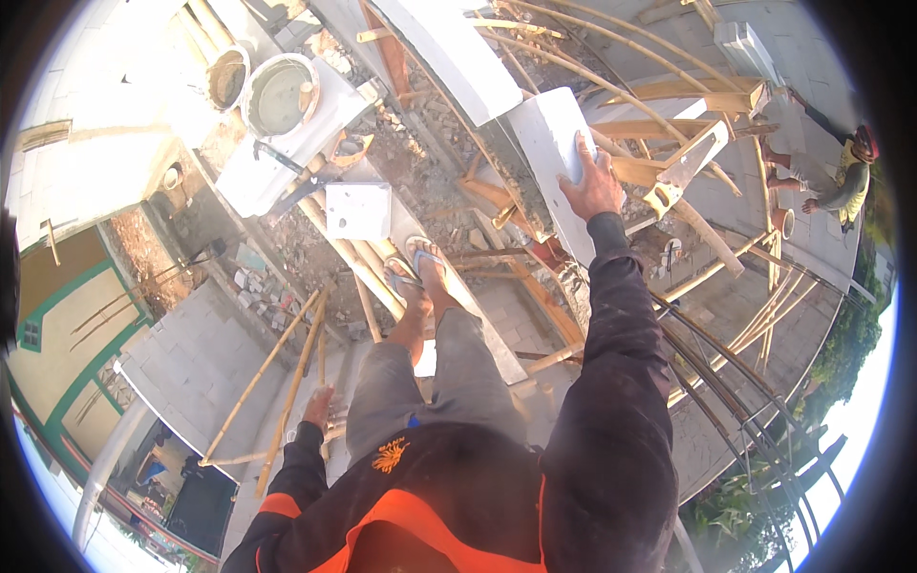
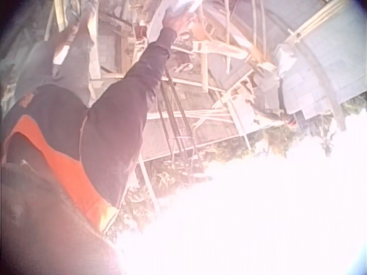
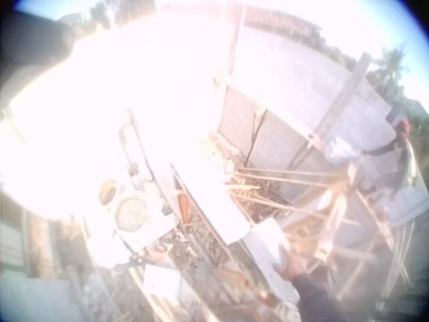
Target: The person cuts a white brick with a hand saw, applies mortar to the brick using a trowel, and then places and hammers the brick into position on a wall under construction.
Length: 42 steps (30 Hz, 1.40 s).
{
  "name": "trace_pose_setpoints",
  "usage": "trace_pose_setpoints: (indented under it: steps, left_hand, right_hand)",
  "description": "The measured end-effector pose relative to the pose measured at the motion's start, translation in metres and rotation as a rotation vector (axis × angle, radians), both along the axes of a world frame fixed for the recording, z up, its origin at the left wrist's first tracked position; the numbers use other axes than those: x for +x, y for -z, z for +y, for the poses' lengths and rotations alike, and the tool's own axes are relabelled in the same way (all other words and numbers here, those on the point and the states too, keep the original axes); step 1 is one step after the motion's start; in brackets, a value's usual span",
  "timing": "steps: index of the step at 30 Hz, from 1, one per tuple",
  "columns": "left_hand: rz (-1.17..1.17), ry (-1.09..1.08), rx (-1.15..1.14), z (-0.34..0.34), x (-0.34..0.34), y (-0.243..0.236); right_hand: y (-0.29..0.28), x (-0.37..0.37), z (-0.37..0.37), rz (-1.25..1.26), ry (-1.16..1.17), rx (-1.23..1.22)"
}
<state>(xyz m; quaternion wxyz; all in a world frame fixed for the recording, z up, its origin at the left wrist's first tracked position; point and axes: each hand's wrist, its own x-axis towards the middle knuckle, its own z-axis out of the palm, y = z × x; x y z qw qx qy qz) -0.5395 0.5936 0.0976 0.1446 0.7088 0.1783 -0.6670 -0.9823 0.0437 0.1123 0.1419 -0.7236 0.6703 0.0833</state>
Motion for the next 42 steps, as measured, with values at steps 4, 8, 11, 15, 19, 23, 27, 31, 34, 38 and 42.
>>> trace_pose_setpoints:
  steps: [4,8,11,15,19,23,27,31,34,38,42]
  left_hand:
    - [0.003,0.016,-0.046,-0.003,0.0,0.004]
    - [-0.033,0.025,-0.06,-0.006,0.001,0.002]
    - [-0.113,0.07,-0.013,-0.013,0.003,-0.004]
    - [-0.345,0.36,-0.256,-0.079,-0.025,-0.004]
    - [-0.039,0.252,-0.556,-0.193,-0.081,-0.045]
    - [0.392,-0.16,-0.765,-0.255,-0.137,-0.067]
    - [0.425,-0.636,-0.887,-0.273,-0.144,-0.09]
    - [0.084,-0.846,-0.994,-0.261,-0.099,-0.104]
    - [-0.183,-0.931,-0.757,-0.244,-0.06,-0.107]
    - [-0.356,-0.899,-0.632,-0.208,-0.039,-0.034]
    - [-0.623,-0.729,-0.503,-0.2,-0.023,0.013]
  right_hand:
    - [0.016,-0.003,-0.013,0.045,0.035,-0.021]
    - [0.016,-0.02,-0.028,0.076,0.157,-0.119]
    - [-0.011,-0.02,-0.037,-0.011,0.163,-0.303]
    - [-0.096,-0.012,-0.054,-0.156,0.157,-0.563]
    - [-0.176,0.022,-0.054,-0.281,0.042,-0.788]
    - [-0.206,0.088,-0.018,-1.074,0.309,-0.51]
    - [-0.174,0.153,0.022,-1.451,0.376,-0.296]
    - [-0.104,0.228,0.076,-1.643,0.604,0.131]
    - [-0.032,0.271,0.129,-1.759,0.785,0.503]
    - [0.104,0.288,0.183,-1.681,0.976,0.823]
    - [0.186,0.316,0.196,-1.234,0.721,0.985]
